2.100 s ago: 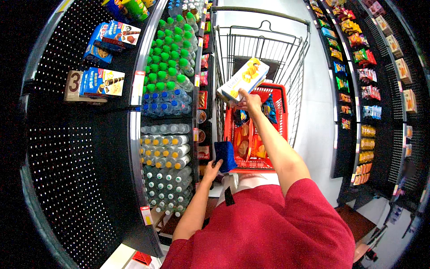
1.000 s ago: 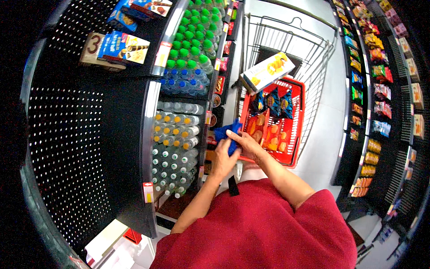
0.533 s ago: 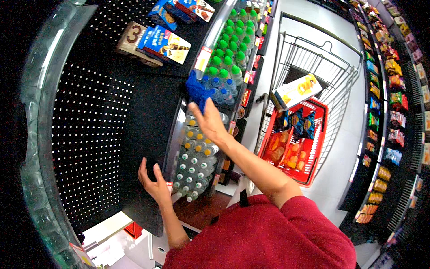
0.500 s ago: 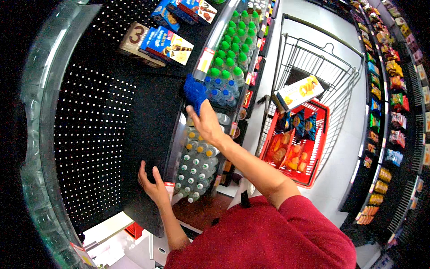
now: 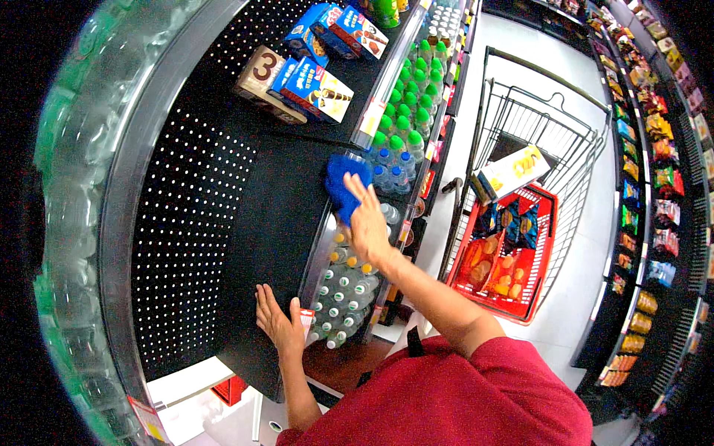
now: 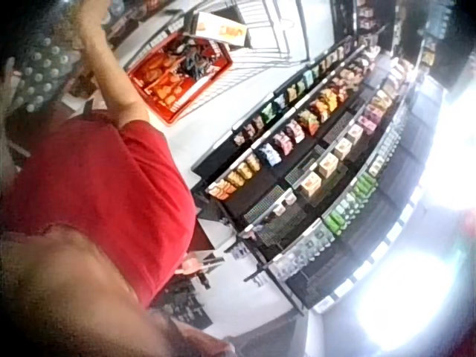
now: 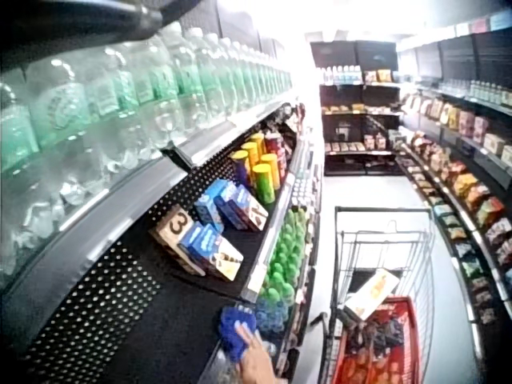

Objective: The person moves a red shopping basket into a metal cart, then wipes a shelf with a blue cloth. They pick up snack packages from the shelf and place them into the basket, then return them to the shelf. The person repeats this process with multiple snack items and boxes, occasionally wiping the shelf between actions.

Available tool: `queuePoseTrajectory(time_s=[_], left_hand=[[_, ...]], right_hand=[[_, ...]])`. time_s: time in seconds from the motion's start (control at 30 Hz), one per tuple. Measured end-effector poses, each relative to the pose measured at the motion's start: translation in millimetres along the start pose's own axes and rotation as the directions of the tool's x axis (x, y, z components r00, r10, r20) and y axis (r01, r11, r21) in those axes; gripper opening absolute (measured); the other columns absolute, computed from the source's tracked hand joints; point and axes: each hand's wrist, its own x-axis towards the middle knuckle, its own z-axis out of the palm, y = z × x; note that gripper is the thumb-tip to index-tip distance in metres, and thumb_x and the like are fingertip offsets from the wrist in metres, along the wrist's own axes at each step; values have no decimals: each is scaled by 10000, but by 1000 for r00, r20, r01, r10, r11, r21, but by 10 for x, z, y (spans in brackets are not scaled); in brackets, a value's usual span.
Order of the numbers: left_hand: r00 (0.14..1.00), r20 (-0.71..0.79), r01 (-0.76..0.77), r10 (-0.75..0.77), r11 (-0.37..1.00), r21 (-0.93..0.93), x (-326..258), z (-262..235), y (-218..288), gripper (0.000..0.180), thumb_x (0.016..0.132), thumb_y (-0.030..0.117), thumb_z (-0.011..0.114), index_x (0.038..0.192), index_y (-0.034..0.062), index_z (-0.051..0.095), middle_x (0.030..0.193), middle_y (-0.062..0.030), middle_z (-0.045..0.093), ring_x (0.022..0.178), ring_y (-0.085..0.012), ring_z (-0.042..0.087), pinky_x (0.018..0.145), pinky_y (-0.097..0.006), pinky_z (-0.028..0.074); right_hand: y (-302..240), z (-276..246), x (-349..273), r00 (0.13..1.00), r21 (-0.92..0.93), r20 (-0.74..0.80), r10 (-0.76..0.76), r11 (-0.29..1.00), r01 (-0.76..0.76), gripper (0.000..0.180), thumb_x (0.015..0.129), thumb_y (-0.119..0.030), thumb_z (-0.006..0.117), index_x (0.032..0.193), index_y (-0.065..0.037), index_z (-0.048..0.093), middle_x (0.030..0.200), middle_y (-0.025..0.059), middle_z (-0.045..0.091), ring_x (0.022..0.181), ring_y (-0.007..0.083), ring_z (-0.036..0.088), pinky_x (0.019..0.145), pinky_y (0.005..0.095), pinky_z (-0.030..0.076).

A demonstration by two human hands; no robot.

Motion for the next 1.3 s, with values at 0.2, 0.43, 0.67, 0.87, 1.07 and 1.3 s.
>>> queuePoseTrajectory(time_s=[0.2, 0.43, 0.67, 0.87, 1.07, 1.3], left_hand=[[998, -20, -53, 52, 998, -20, 18, -1, -52, 726, 1020, 421, 528, 1568, 3, 300, 1643, -187, 275, 1510, -363, 258, 1199, -518, 205], [998, -45, -48, 44, 995, -92, 13, 7, -222, 572, 1066, 363, 392, 1538, 41, 396, 1615, -148, 354, 1461, -334, 338, 1165, -489, 258], [999, -31, -20, 9, 933, -360, 19, -79, -358, 554, 1093, 404, 277, 1465, 75, 524, 1575, -116, 426, 1429, -315, 381, 1168, -477, 262], [940, -322, -70, -112, 860, -505, -401, -160, -640, 537, 1110, 355, 252, 1316, 27, 623, 1346, -160, 613, 1296, -336, 513, 1127, -460, 328], [760, -444, 62, -475, 733, -678, -1187, -333, -1052, 571, 1111, 358, 225, 1241, 30, 673, 1266, -117, 675, 1215, -287, 578, 1086, -401, 381], [528, -363, 51, -768, 455, -889, -1864, -435, -1446, 599, 1083, 421, 284, 1178, -12, 687, 1188, -157, 705, 1132, -259, 638, 1006, -399, 453]], right_hand=[[77, -1, 191, 993, 2, -92, 70, 998, -70, 650, 909, -95, 657, 1479, 41, 375, 1611, 213, 316, 1493, 411, 284, 1226, 535, 238], [-605, 32, -489, 996, 86, 90, 7, 996, -14, 593, 892, -46, 654, 1424, 69, 418, 1603, 246, 306, 1489, 439, 276, 1216, 522, 256], [-1077, 41, -1087, 949, 95, 257, -181, 982, 161, 408, 829, -83, 719, 1154, 127, 590, 1542, 253, 376, 1355, 465, 406, 1146, 521, 356], [-1445, 61, -1308, 910, 182, 326, -254, 962, 204, 330, 852, -148, 719, 1012, 128, 636, 1419, 275, 455, 1222, 445, 479, 1026, 492, 455], [-1731, 293, -1714, 813, 287, 418, -406, 908, 305, 296, 865, -172, 734, 906, 113, 667, 1297, 316, 500, 1092, 484, 580, 915, 482, 535], [-2274, 617, -2201, 643, 536, 407, -648, 740, 407, 261, 853, -151, 737, 801, 92, 660, 1125, 348, 583, 1024, 496, 619, 839, 473, 574]])
